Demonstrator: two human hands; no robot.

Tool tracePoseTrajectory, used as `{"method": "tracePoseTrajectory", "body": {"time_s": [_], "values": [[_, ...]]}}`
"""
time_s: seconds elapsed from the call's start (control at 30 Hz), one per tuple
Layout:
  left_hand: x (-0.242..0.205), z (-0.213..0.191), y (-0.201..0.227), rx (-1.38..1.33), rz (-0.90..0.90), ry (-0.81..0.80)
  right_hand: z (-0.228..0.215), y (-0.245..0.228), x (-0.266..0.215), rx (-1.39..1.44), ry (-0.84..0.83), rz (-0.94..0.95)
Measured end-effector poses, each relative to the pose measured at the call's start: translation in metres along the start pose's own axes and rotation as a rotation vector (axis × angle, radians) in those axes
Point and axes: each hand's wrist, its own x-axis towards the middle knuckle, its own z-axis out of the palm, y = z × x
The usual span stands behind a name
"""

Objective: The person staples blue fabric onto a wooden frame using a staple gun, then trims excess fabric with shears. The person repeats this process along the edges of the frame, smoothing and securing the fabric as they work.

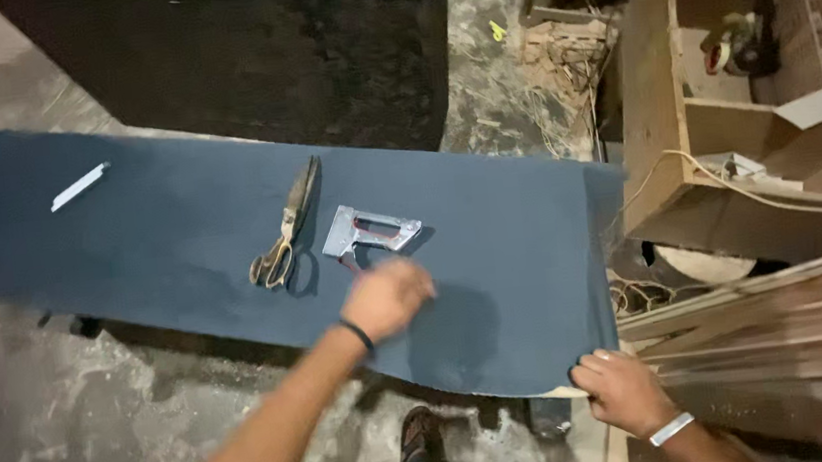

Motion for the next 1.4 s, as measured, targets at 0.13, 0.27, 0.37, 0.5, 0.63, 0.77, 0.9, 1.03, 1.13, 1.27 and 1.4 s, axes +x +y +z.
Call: {"method": "tracePoseTrajectory", "body": {"time_s": [0.13,0.27,0.37,0.5,0.63,0.77,0.9,1.03,1.13,1.27,1.4], "values": [[0.109,-0.076,-0.128,0.284,-0.309,0.046,-0.004,-0.008,-0.007,0.051,-0.093,0.074],[0.215,-0.093,-0.228,0.599,-0.35,-0.316,-0.006,-0.007,-0.002,0.109,-0.069,0.081],[0.258,-0.05,-0.243,0.699,-0.349,-0.495,-0.005,-0.011,0.0,0.151,-0.172,0.116],[0.288,-0.001,-0.195,0.507,-0.413,-0.498,-0.002,-0.002,-0.004,0.149,-0.078,0.005],[0.298,0.029,-0.106,0.407,-0.295,-0.428,0.01,-0.004,-0.008,0.201,-0.09,0.066],[0.315,0.077,-0.014,0.326,-0.071,-0.385,0.019,0.003,-0.014,0.184,-0.023,-0.018],[0.328,0.123,0.041,0.39,-0.057,-0.475,0.037,0.008,-0.022,0.232,-0.016,0.013],[0.326,0.132,0.05,0.351,-0.108,-0.429,0.047,0.006,-0.024,0.262,-0.083,0.227],[0.308,0.126,0.054,0.379,-0.049,-0.275,0.043,0.003,-0.016,0.147,0.067,0.046],[0.227,0.144,0.089,0.448,0.169,-0.248,0.024,-0.006,-0.018,0.142,-0.04,0.14],[0.159,0.168,0.136,0.522,0.288,-0.392,0.014,-0.007,-0.013,0.122,0.128,-0.022]]}}
